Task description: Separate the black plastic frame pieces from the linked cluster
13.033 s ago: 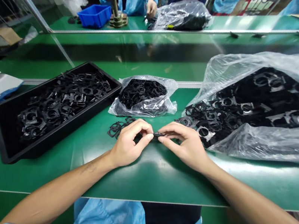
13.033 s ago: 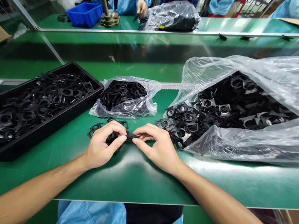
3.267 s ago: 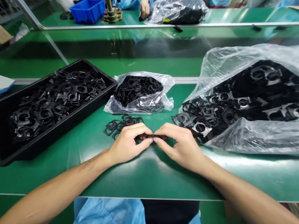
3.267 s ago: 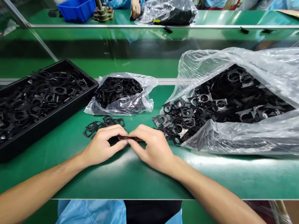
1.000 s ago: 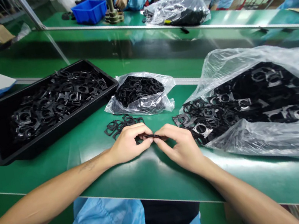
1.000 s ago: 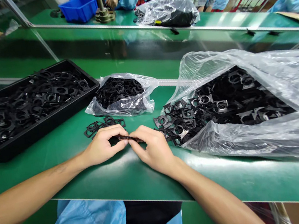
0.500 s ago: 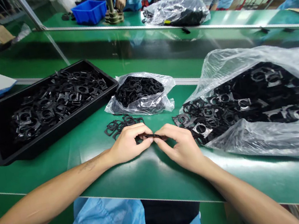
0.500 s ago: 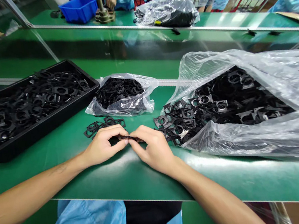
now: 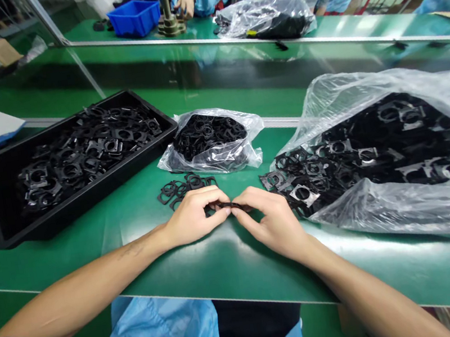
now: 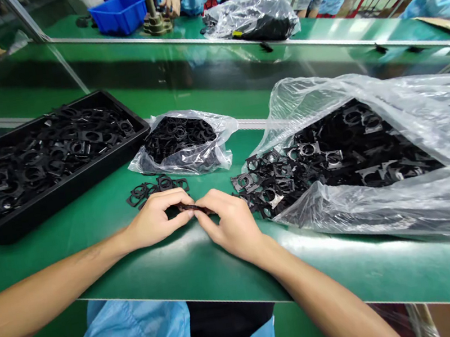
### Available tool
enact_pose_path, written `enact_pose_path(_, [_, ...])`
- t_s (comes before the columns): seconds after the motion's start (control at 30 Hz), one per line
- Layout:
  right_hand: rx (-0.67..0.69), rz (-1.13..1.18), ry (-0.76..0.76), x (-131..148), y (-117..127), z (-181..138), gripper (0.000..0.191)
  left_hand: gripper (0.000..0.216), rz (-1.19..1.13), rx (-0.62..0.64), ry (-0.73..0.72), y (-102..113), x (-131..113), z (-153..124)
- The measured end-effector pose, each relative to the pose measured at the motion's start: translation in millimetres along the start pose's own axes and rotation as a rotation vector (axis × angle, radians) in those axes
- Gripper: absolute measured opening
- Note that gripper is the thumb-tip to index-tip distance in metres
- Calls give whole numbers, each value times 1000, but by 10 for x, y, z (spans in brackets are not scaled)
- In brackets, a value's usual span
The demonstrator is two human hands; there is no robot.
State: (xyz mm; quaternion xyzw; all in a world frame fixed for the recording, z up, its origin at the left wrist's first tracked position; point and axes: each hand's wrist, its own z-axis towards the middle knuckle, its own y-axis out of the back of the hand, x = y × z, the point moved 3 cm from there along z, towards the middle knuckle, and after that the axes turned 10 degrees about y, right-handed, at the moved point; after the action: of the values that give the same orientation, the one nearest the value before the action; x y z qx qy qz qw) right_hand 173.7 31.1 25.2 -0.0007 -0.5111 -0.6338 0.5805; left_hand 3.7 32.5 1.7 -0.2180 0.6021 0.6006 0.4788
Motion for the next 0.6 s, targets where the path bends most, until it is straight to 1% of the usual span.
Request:
enact_pose_path(0.2, [10,-13,5,5,-3,-9,13,10,15,1,2,-8,-3,0])
enact_pose_path(0.33, [-19,18,-4,17,26,9,13,11,-11,-36,-13,5,-8,-6])
enact_pose_path(0.5, [-51,91,-94,-15,55,31,12,10,-58,-121,-22,46,6,0])
enact_pose_path(0.6, [-62,162,-170,-54,44,26,10,13,-74,-121,10,51,23,9])
